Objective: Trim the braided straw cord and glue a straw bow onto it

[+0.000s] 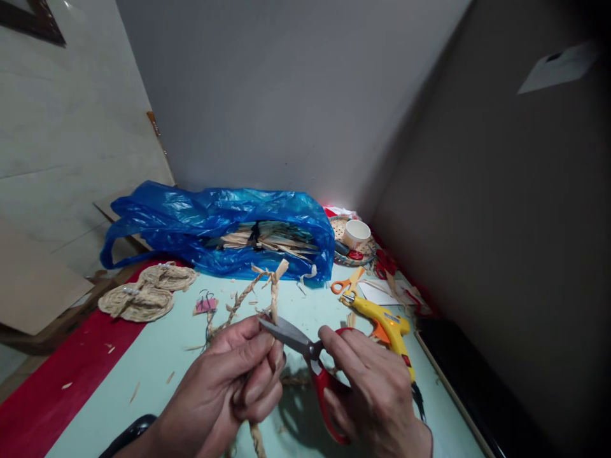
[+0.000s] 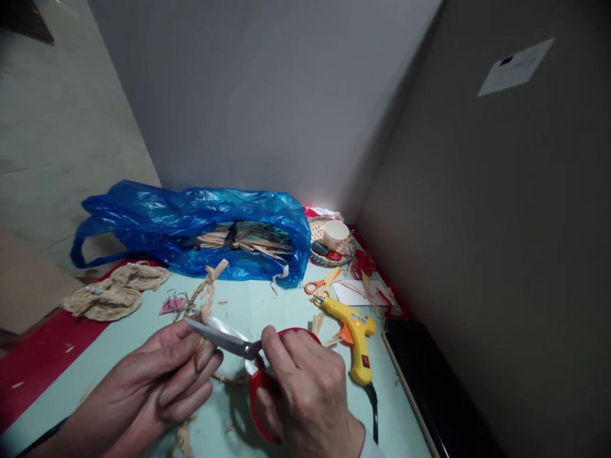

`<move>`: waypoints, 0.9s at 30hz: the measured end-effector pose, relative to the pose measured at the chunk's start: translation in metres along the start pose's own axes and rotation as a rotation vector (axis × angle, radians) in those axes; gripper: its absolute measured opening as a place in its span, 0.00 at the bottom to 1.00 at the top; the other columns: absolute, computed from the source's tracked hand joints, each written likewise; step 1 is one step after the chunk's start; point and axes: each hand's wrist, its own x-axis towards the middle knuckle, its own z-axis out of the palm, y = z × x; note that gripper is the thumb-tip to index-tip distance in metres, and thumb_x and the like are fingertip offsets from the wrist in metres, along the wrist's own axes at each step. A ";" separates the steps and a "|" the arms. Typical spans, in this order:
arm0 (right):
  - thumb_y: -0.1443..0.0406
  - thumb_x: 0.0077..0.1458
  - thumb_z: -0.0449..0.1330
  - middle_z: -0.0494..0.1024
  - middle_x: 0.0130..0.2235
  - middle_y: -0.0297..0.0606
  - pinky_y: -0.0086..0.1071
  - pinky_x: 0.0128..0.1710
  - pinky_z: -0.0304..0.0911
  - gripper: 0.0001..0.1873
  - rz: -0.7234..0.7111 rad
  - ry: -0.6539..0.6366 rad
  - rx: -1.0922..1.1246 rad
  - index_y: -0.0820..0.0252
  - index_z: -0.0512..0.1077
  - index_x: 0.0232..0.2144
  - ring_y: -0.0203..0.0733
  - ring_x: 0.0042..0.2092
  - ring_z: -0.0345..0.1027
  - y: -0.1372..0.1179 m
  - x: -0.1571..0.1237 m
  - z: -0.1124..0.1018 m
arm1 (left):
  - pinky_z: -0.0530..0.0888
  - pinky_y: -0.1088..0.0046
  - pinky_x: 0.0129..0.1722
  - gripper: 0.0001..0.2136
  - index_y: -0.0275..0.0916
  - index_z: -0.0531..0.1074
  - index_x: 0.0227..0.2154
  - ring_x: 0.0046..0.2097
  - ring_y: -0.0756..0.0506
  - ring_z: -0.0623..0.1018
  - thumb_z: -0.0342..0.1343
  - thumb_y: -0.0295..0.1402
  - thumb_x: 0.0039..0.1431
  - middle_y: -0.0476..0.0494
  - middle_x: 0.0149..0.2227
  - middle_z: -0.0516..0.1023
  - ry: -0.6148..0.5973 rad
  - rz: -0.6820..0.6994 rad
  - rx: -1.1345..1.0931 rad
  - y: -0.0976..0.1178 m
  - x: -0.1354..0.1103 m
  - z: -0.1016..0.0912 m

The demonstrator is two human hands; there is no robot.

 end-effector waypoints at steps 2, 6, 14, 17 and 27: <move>0.65 0.65 0.48 0.73 0.26 0.38 0.31 0.26 0.60 0.14 0.007 0.008 0.002 0.68 0.70 0.45 0.40 0.26 0.67 -0.001 -0.001 0.001 | 0.52 0.80 0.18 0.08 0.35 0.77 0.23 0.19 0.56 0.48 0.66 0.30 0.55 0.56 0.15 0.62 -0.011 -0.003 -0.011 0.000 0.000 0.001; 0.67 0.63 0.48 0.71 0.25 0.36 0.30 0.24 0.58 0.13 0.022 0.004 0.020 0.66 0.69 0.45 0.39 0.26 0.66 -0.001 -0.002 0.003 | 0.52 0.80 0.17 0.08 0.35 0.78 0.22 0.19 0.56 0.48 0.66 0.29 0.56 0.55 0.15 0.62 -0.032 -0.008 -0.028 0.000 -0.001 0.001; 0.68 0.59 0.54 0.71 0.28 0.37 0.32 0.26 0.56 0.14 0.063 -0.021 0.011 0.67 0.70 0.46 0.40 0.29 0.65 0.000 -0.006 0.009 | 0.51 0.81 0.17 0.08 0.35 0.78 0.25 0.19 0.57 0.49 0.69 0.33 0.52 0.56 0.16 0.63 -0.043 -0.018 -0.026 0.000 0.001 -0.002; 0.69 0.57 0.55 0.71 0.29 0.37 0.32 0.27 0.55 0.14 0.075 -0.032 0.034 0.67 0.70 0.46 0.40 0.29 0.64 0.001 -0.006 0.009 | 0.51 0.80 0.17 0.08 0.35 0.78 0.25 0.18 0.57 0.49 0.69 0.33 0.53 0.56 0.15 0.63 -0.034 -0.026 -0.007 0.000 0.001 -0.002; 0.65 0.57 0.61 0.70 0.26 0.33 0.29 0.25 0.55 0.08 0.168 -0.047 0.194 0.63 0.70 0.39 0.36 0.26 0.62 -0.005 -0.002 0.007 | 0.54 0.79 0.18 0.09 0.36 0.78 0.25 0.18 0.57 0.51 0.68 0.35 0.54 0.56 0.14 0.64 -0.020 -0.036 0.038 -0.005 0.000 -0.006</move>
